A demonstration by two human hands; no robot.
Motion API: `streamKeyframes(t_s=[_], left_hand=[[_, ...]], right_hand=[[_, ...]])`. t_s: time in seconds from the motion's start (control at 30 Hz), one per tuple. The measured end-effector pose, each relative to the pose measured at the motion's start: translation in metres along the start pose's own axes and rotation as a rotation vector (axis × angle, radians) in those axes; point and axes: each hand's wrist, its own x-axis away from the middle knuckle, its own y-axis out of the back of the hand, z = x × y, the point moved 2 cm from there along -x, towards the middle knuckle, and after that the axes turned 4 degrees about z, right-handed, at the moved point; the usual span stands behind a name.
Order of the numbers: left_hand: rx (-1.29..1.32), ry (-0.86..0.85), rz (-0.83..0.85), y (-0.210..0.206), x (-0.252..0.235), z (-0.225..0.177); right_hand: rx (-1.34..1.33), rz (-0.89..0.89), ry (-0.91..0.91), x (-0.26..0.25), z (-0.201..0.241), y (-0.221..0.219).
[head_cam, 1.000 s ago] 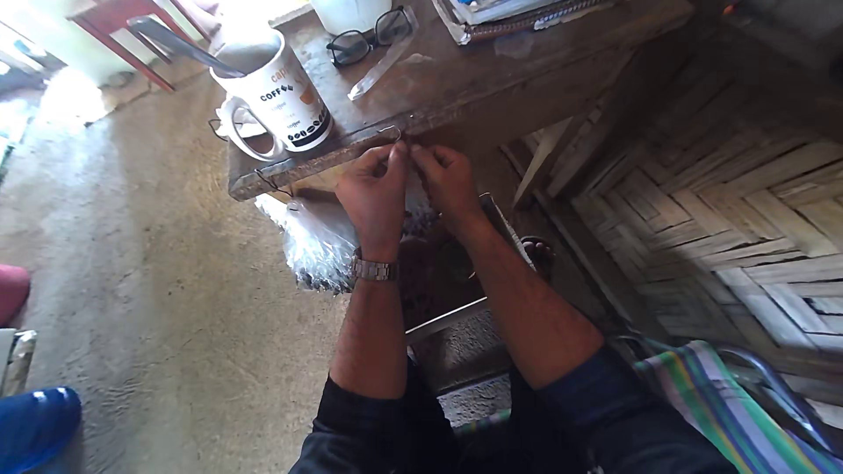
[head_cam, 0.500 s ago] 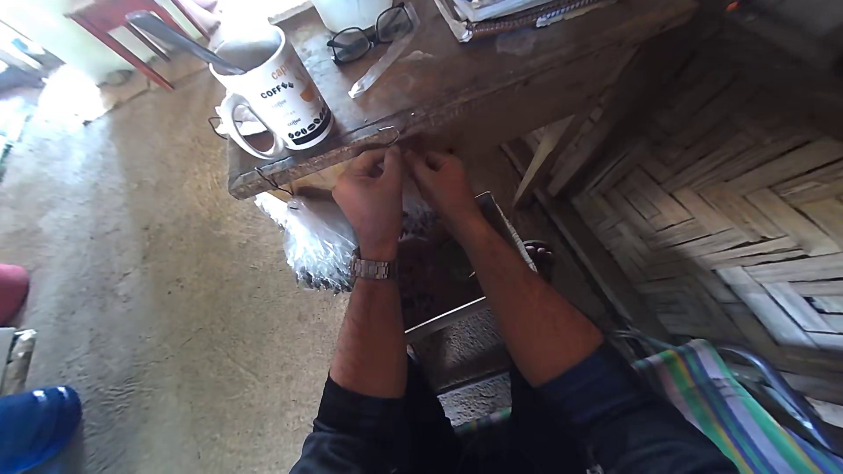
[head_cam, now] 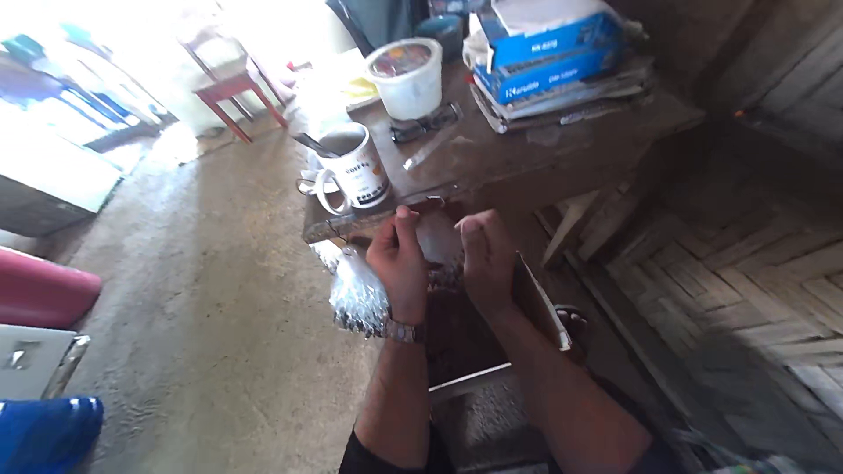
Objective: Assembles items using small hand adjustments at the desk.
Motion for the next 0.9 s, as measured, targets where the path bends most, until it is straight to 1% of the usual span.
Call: streamKeyframes(t_s=[0.03, 0.07, 0.1, 0.13, 0.2, 0.27, 0.33, 0.43, 0.57, 0.63, 0.77, 0.83, 0.9], left_hand=[[0.04, 0.007, -0.005, 0.0, -0.002, -0.002], [0.057, 0.008, -0.008, 0.0, -0.002, -0.005], [0.058, 0.008, -0.009, 0.001, -0.002, -0.008], [0.062, 0.005, -0.007, 0.001, -0.001, -0.011], [0.075, -0.012, -0.016, 0.0, 0.001, -0.016], [0.081, -0.028, -0.039, 0.001, 0.002, -0.02], [0.087, -0.038, -0.067, 0.003, 0.003, -0.02], [0.069, -0.019, -0.122, 0.011, -0.001, -0.016], [0.019, 0.044, -0.1, 0.021, -0.007, -0.01], [-0.061, 0.101, 0.0, 0.026, -0.009, -0.01], [-0.249, 0.177, 0.353, 0.043, -0.018, -0.008], [-0.257, 0.17, 0.453, 0.053, -0.022, -0.005], [-0.202, 0.144, 0.504, 0.062, -0.024, -0.003]], right_hand=[[-0.051, 0.08, 0.012, 0.002, 0.001, -0.003], [-0.095, 0.181, -0.025, 0.006, 0.0, -0.007], [-0.127, 0.27, -0.087, 0.011, -0.002, -0.012], [-0.153, 0.321, -0.15, 0.017, -0.003, -0.016], [-0.223, 0.316, -0.243, 0.024, 0.0, -0.021], [-0.299, 0.291, -0.291, 0.026, 0.004, -0.021], [-0.344, 0.266, -0.288, 0.025, 0.006, -0.018], [-0.322, 0.231, -0.273, 0.02, 0.006, -0.01], [-0.317, 0.227, -0.238, 0.013, 0.007, 0.001], [-0.349, 0.199, -0.216, 0.012, 0.009, 0.004], [-0.339, 0.054, -0.178, 0.007, 0.007, 0.014], [-0.356, -0.051, -0.227, 0.002, 0.002, 0.024], [-0.399, -0.138, -0.287, -0.004, -0.003, 0.034]])
